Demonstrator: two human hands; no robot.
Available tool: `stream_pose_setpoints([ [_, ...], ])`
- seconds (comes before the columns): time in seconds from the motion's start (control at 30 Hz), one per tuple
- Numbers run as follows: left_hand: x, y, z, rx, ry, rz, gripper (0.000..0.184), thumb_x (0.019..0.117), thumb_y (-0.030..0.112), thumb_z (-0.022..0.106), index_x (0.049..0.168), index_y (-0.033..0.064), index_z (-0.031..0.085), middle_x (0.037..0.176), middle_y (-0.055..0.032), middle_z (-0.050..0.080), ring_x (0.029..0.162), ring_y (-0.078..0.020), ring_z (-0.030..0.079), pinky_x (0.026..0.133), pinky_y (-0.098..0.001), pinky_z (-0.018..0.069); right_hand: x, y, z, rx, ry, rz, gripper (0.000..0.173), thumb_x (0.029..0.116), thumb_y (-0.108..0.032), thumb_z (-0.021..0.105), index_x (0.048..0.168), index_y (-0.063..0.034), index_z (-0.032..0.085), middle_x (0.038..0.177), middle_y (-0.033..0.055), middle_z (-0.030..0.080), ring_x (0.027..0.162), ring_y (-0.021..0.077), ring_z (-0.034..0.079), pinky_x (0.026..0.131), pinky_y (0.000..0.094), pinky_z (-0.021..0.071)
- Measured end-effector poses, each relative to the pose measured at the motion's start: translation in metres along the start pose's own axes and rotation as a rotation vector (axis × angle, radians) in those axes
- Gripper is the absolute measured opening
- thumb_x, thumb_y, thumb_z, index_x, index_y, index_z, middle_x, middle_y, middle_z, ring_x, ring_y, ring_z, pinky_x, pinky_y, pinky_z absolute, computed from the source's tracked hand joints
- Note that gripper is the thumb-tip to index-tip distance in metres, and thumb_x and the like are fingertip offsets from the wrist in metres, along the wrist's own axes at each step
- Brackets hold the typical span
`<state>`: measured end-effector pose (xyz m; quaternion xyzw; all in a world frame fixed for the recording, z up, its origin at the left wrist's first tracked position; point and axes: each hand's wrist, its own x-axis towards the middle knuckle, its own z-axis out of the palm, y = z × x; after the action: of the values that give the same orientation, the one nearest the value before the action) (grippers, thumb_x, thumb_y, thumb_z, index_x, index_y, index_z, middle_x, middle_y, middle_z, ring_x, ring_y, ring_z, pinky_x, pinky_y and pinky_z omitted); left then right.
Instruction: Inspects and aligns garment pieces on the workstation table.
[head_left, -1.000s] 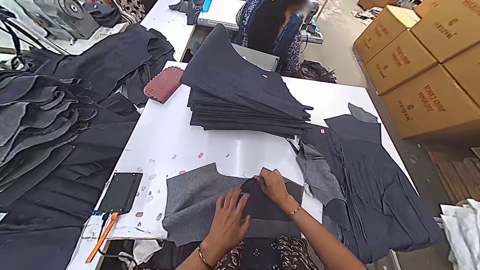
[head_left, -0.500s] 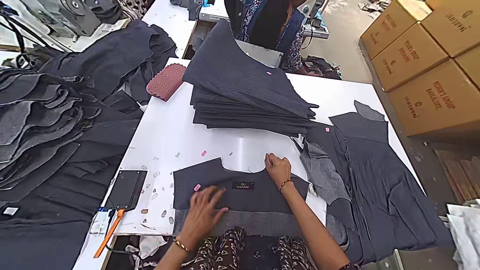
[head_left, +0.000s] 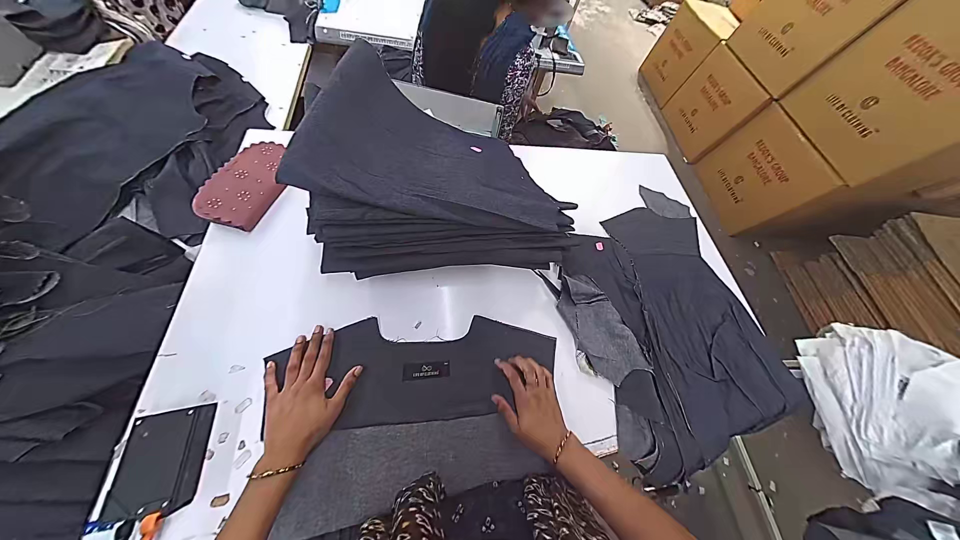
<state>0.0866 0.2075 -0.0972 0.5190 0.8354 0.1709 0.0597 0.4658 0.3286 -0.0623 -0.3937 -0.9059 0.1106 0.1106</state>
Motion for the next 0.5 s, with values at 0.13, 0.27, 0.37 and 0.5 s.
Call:
stream_pose_setpoints([
  [0.13,0.007,-0.004,0.0,0.013,-0.015,-0.007,0.097,0.0917,0.081,0.02,0.161,0.0151,0.034,0.166,-0.0072,0.034,0.155,-0.033,0.025,0.119,-0.0697,0.0073,0.043,0.018,0.0,-0.066,-0.109,0.059,0.071,0.1032,-0.059,0.032,0.158,-0.0144,0.041,0.163,0.0065,0.04,0.15,0.0284,0.037,0.118,0.0567,0.0306],
  [0.27,0.005,-0.01,-0.003,-0.049,0.015,-0.002,0.085,0.0991,0.069,0.019,0.159,0.0122,0.037,0.164,-0.01,0.036,0.154,-0.0329,0.028,0.121,-0.067,0.009,0.031,0.034,-0.004,-0.02,-0.089,0.136,0.078,0.1028,-0.061,0.033,0.159,-0.0059,0.036,0.165,0.0111,0.034,0.153,0.0285,0.032,0.123,0.059,0.0213],
  [0.37,0.004,-0.015,-0.002,-0.088,0.08,-0.033,0.077,0.1023,0.059,0.022,0.156,0.0081,0.042,0.161,-0.0169,0.04,0.152,-0.0376,0.031,0.121,-0.0663,0.0121,0.003,0.053,-0.009,-0.047,0.008,0.228,0.084,0.1005,-0.063,0.036,0.156,-0.0004,0.038,0.163,0.0161,0.038,0.151,0.0316,0.036,0.121,0.058,0.0266],
  [0.5,0.014,-0.002,-0.027,-0.106,0.055,-0.093,0.057,0.0975,0.043,0.057,0.127,-0.0053,0.062,0.129,-0.0388,0.056,0.126,-0.0597,0.049,0.105,-0.0745,0.0316,0.004,0.035,-0.036,-0.005,-0.085,0.53,0.094,0.0965,-0.063,0.049,0.154,0.0095,0.033,0.164,0.0254,0.03,0.152,0.0385,0.03,0.124,0.0521,0.0227],
])
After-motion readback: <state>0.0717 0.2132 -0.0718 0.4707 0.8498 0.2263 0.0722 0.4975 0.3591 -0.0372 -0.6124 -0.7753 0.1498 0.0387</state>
